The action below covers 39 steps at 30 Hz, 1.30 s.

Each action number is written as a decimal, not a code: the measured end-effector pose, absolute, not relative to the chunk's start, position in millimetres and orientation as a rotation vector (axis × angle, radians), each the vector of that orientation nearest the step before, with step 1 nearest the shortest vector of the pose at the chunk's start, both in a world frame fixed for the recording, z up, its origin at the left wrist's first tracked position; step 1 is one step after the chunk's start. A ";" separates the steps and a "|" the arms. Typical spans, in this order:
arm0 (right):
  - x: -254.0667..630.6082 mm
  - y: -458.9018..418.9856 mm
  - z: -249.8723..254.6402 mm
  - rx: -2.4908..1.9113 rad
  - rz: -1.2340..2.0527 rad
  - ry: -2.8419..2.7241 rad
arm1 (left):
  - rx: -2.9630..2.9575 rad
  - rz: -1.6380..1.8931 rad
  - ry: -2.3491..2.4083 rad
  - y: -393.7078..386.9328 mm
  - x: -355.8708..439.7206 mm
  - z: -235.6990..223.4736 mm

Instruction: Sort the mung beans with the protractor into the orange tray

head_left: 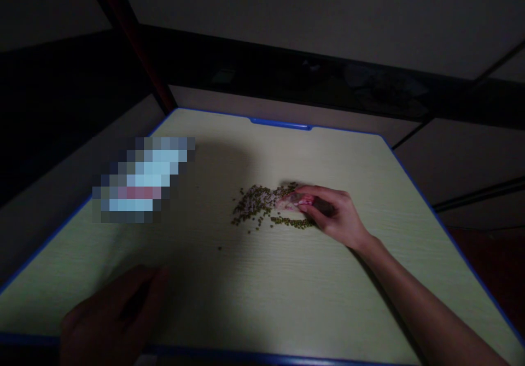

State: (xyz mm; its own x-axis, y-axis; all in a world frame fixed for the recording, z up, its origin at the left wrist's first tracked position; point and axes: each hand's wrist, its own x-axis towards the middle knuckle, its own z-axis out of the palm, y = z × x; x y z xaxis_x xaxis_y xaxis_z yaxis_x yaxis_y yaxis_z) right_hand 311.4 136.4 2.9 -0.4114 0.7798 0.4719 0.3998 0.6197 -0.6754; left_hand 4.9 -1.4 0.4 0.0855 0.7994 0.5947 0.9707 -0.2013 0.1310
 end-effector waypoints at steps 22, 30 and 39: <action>308.4 136.0 3.5 -0.938 0.589 -2.043 | -1.994 -0.910 -1.966 -7.1 0.3 -4.6; 308.8 135.4 4.8 -0.901 0.610 -2.051 | -1.954 -0.844 -2.058 -2.3 10.6 1.2; 312.0 134.9 6.5 -0.886 0.642 -2.073 | -2.090 -0.827 -1.789 0.4 11.3 11.2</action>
State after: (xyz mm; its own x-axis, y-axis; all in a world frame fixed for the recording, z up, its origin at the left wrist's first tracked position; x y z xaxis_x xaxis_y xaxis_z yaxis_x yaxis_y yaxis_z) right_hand 312.0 134.9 6.5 -0.4560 0.7638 0.4569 0.3722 0.6299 -0.6817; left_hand 11.3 0.4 11.2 0.0753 0.8133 0.5769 0.9664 -0.2021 0.1588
